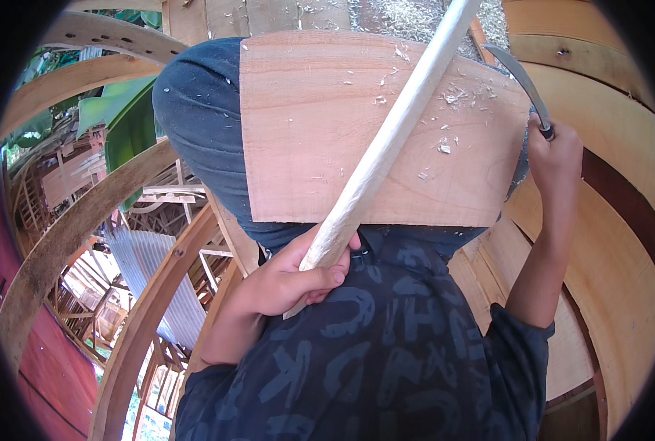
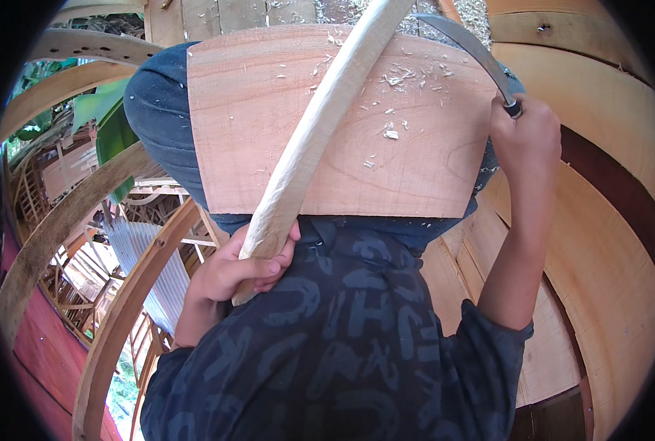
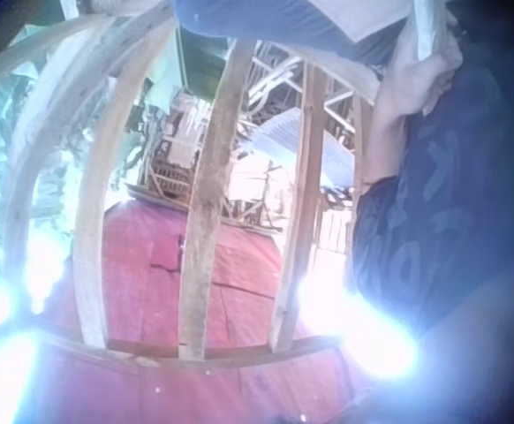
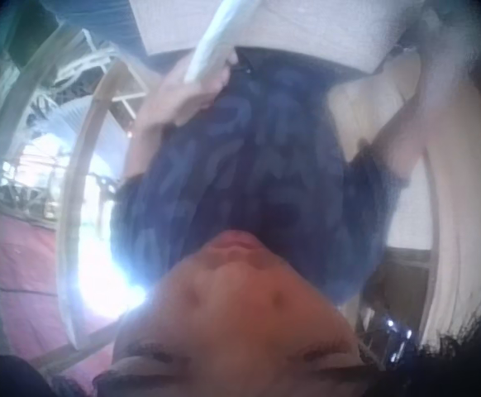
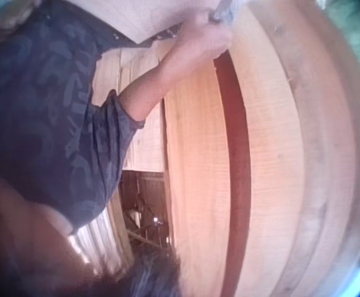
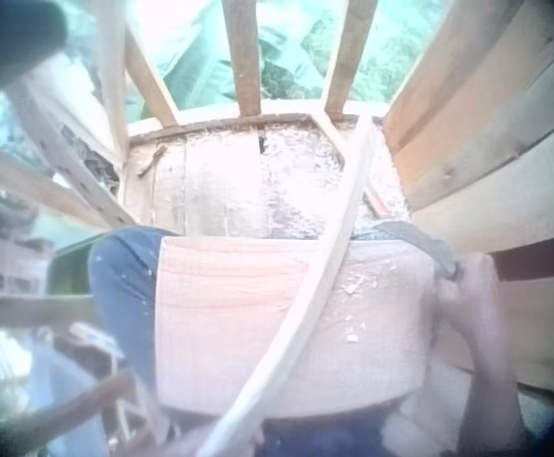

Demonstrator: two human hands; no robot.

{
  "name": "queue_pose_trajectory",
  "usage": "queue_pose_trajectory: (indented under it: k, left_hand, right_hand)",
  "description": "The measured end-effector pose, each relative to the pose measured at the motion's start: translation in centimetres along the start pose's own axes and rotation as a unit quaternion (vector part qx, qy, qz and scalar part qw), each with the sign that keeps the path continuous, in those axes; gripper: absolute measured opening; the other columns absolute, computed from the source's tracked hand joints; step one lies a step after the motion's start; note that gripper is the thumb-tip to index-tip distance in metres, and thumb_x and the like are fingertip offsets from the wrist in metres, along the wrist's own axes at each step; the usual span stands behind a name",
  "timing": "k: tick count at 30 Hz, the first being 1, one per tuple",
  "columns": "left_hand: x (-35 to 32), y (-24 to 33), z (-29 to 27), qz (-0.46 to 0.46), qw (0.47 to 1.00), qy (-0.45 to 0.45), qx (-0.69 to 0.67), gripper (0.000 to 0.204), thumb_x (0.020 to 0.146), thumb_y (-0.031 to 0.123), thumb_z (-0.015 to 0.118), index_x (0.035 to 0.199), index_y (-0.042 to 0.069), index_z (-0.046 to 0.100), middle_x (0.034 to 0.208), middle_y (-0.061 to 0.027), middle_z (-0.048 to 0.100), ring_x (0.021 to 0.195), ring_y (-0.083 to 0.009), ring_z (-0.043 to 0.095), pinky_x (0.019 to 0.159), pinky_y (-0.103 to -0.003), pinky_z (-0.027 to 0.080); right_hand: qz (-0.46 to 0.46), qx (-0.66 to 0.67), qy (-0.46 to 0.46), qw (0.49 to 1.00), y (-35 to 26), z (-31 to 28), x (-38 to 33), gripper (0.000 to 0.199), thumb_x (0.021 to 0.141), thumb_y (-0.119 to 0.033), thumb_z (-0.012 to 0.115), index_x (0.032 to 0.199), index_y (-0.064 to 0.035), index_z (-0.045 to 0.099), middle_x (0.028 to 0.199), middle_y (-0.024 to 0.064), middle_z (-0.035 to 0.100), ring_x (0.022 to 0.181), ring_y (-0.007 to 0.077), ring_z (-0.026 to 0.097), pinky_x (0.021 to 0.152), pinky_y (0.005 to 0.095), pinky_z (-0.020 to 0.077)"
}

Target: The person sits on a wooden floor and uses a curved knife to shave and shape a long, thin piece of light-colored wood held in their left hand. They repeatedly draw the knife along the wood's length, removing thin shavings and refining its profile.

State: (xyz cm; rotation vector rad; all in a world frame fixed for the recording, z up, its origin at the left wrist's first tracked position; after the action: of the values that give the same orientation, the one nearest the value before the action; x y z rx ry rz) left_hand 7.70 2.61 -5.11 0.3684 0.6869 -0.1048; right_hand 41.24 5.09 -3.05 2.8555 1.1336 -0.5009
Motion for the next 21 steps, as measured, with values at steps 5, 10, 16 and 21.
queue_pose_trajectory:
  k: [5, 10, 16, 21]
  left_hand:
    - [0.9, -0.1, 0.6, -0.011, 0.995, -0.032, -0.097, 0.045, 0.079, 0.001, 0.051, 0.122, 0.0, 0.041, 0.081, -0.0025, 0.046, 0.056, -0.0072, 0.043, 0.049, -0.023, 0.038]
    - [1.3, 0.1, 0.6, 0.0, 0.998, -0.016, -0.062, 0.049, 0.074, -0.001, 0.045, 0.122, 0.0, 0.041, 0.084, -0.0032, 0.046, 0.056, -0.0074, 0.042, 0.049, -0.023, 0.038]
    - [1.4, 0.3, 1.6, 0.011, 1.0, 0.001, -0.029, 0.049, 0.074, -0.003, 0.043, 0.122, 0.002, 0.041, 0.083, -0.0021, 0.044, 0.055, -0.0075, 0.042, 0.049, -0.022, 0.038]
    - [0.8, 1.3, 1.7, 0.007, 0.996, 0.058, 0.068, 0.046, 0.077, -0.003, 0.046, 0.123, 0.003, 0.041, 0.083, -0.0014, 0.043, 0.066, -0.0089, 0.044, 0.061, -0.024, 0.04]
  right_hand:
    - [-0.222, 0.029, -0.078, 0.972, -6.9, 2.0, -8.1, 0.017, 0.077, -0.018, 0.064, 0.072, -0.0018, 0.067, 0.064, 0.0197, 0.061, 0.06, 0.0359, 0.062, 0.057, 0.0421, 0.049]
    - [-0.275, 0.041, -0.087, 0.957, -8.6, 3.5, -8.3, 0.014, 0.072, -0.018, 0.066, 0.072, -0.0048, 0.07, 0.064, 0.0188, 0.062, 0.064, 0.0354, 0.064, 0.06, 0.0423, 0.0515]
    - [-0.152, -0.052, 0.06, 0.985, -4.8, 1.0, -1.4, 0.027, 0.079, -0.023, 0.059, 0.075, 0.0018, 0.068, 0.069, 0.0208, 0.063, 0.067, 0.0373, 0.065, 0.062, 0.0428, 0.0513]
    - [-0.028, -0.048, -0.063, 0.996, -1.1, -0.4, 1.1, 0.026, 0.079, -0.022, 0.061, 0.078, 0.003, 0.066, 0.069, 0.0215, 0.063, 0.068, 0.0376, 0.064, 0.064, 0.0417, 0.05]
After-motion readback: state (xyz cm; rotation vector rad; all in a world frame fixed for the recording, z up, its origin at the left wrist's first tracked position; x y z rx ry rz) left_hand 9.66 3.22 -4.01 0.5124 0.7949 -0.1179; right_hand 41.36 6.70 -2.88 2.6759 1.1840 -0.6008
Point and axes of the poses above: each hand's wrist, its own x-axis towards the middle knuckle, its own z-axis out of the palm, y = z × x, the point moved 8 cm from there along x, towards the middle knuckle
